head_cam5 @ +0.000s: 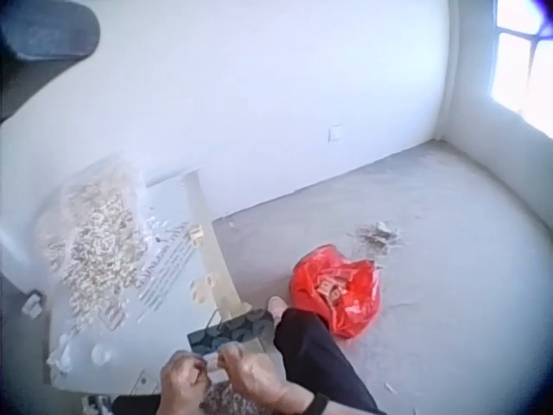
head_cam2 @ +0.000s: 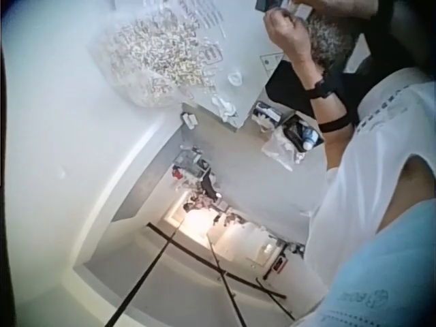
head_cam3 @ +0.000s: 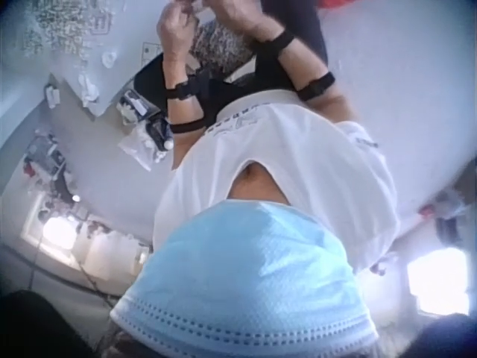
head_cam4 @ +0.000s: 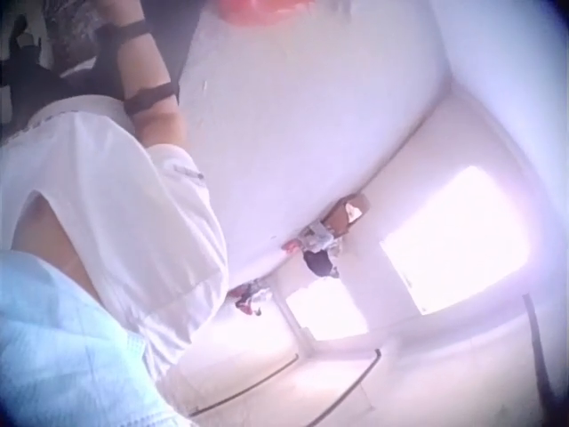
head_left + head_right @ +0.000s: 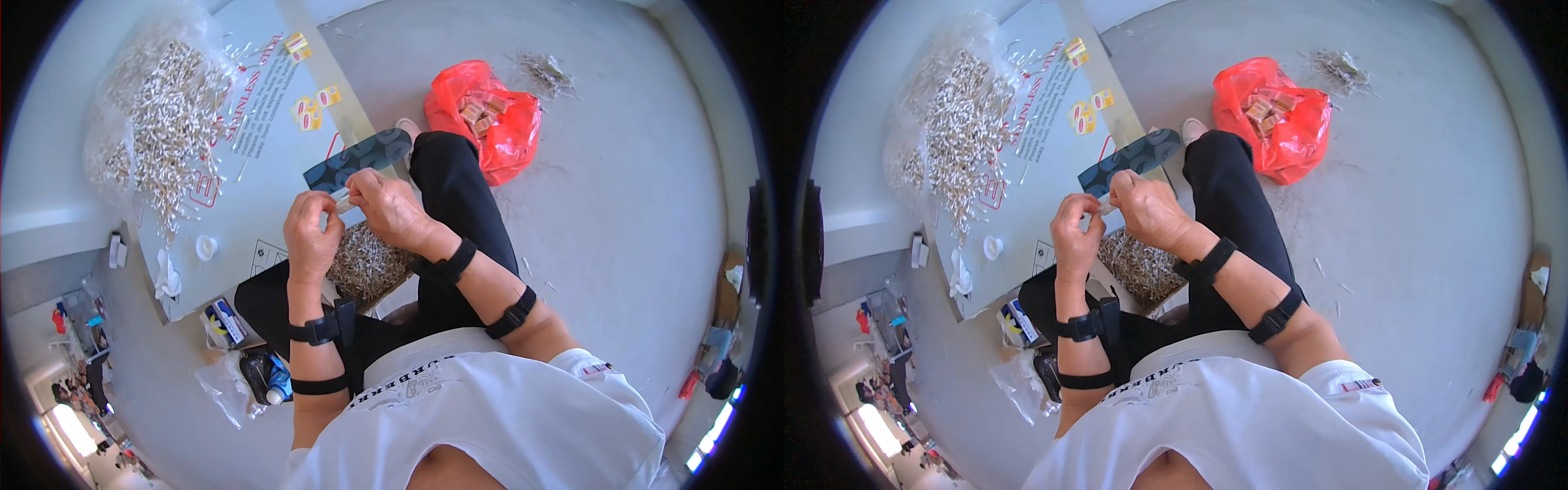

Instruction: The recorder is sorting and packaging cotton swabs at a workstation on the floor.

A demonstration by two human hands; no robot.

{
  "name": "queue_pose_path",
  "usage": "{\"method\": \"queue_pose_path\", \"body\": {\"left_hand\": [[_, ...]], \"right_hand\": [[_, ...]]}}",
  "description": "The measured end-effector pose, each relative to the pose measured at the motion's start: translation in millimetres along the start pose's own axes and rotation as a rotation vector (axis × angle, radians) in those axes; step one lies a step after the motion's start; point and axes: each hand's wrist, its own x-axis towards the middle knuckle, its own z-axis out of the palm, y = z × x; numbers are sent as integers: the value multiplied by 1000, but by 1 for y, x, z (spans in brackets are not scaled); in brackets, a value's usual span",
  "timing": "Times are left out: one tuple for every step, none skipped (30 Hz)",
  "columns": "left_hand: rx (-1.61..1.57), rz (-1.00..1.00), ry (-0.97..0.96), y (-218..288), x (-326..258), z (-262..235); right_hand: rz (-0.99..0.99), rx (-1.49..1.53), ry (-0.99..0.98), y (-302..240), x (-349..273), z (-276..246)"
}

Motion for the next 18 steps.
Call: {"method": "queue_pose_path", "body": {"left_hand": [[-22,-20,9,1,2,-3],[7,-2,14,-1,3,-4],[4,3,11,-2,3,-7],[-4,-17,-3,-5,4,-9],[-10,-39,-18,-8,3,-9],[15,-57,-20,-13,0,-11],[17,-58,-20,-17,-5,-11],[5,-123,-27,-21,-10,-9],[2,-193,-29,-23,-14,-12],[-8,-189,-32,-22,-12,-6],[-53,-198,-61,-19,-10,2],[-74,-225,-83,-20,-11,3],[-65,-240,-80,-20,-13,3],[-72,-240,-75,-21,-14,2],[-90,-234,-71,-21,-13,3],[-95,-243,-61,-23,-11,6],[-95,-226,-58,-27,-12,8],[-74,-220,-44,-30,-14,3]], "right_hand": [[5,-6,7,0,5,-10],[-13,-12,74,2,9,-25],[-35,-17,141,8,13,-40],[85,-18,228,21,15,-56],[205,-19,313,37,18,-75],[271,-34,393,53,23,-95],[338,-47,470,68,27,-115],[421,-20,532,81,28,-129],[502,17,588,92,32,-140],[522,-32,621,127,29,-159],[542,-81,654,167,26,-176],[544,-68,639,187,32,-177],[602,-115,616,202,36,-177],[656,-162,589,216,40,-176],[654,-162,577,242,37,-180],[613,-287,647,271,31,-190],[564,-400,704,292,29,-199],[562,-331,661,300,30,-203]]}}
